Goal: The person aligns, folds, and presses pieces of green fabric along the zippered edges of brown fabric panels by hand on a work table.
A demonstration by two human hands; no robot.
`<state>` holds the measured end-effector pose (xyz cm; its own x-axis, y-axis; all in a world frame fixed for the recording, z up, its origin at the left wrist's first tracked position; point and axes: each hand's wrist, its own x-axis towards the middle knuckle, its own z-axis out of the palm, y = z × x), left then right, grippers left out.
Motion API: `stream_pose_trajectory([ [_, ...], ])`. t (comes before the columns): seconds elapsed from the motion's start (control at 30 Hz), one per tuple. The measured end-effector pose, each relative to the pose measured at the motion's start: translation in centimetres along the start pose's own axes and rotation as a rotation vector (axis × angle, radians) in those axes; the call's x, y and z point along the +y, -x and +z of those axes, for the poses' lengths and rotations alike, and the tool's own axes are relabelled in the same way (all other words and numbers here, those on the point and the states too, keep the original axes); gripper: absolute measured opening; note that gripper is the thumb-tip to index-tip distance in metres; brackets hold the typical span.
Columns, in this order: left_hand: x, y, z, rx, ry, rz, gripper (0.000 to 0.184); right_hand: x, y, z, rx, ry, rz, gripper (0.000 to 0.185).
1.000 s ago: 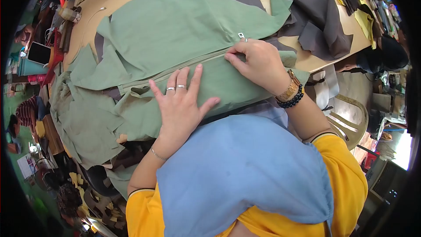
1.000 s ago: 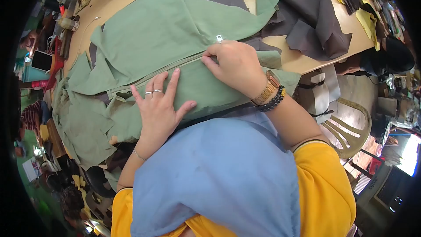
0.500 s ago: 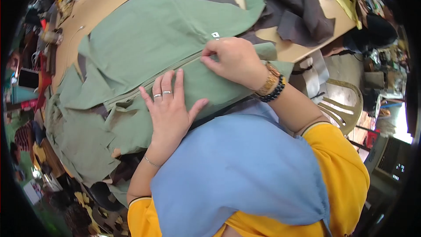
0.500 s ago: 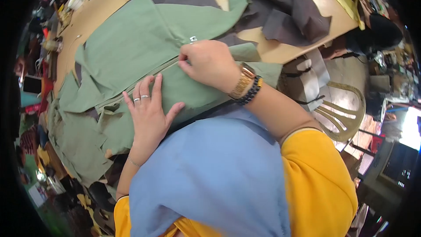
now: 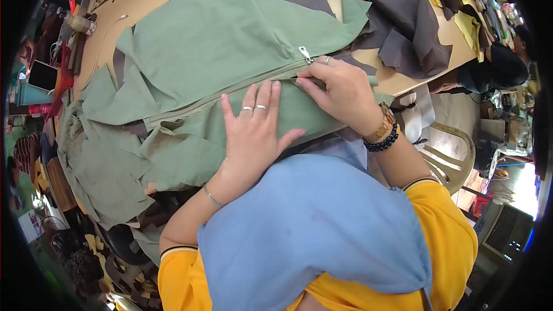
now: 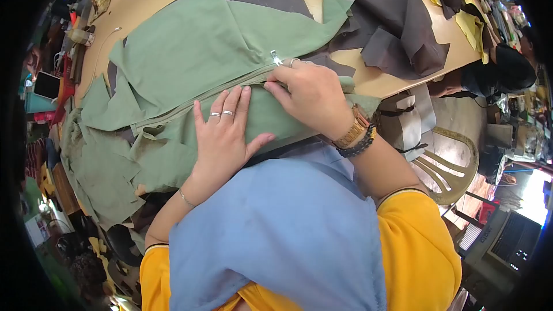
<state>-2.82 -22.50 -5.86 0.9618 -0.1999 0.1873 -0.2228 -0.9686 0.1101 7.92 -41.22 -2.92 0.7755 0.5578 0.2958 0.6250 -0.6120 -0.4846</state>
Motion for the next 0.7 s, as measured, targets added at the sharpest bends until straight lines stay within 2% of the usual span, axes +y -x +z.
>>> stream_pose_trajectory([
  [0.4, 0.3, -0.4, 0.0, 0.03, 0.011, -0.001, 0.105, 0.9, -1.2, 0.4, -0.058, -0.024, 0.141, 0.016],
  [0.7, 0.6, -1.1, 0.2, 0.014, 0.055, 0.017, 0.104, 1.1, -1.0, 1.1, -0.009, -0.002, 0.112, 0.017],
])
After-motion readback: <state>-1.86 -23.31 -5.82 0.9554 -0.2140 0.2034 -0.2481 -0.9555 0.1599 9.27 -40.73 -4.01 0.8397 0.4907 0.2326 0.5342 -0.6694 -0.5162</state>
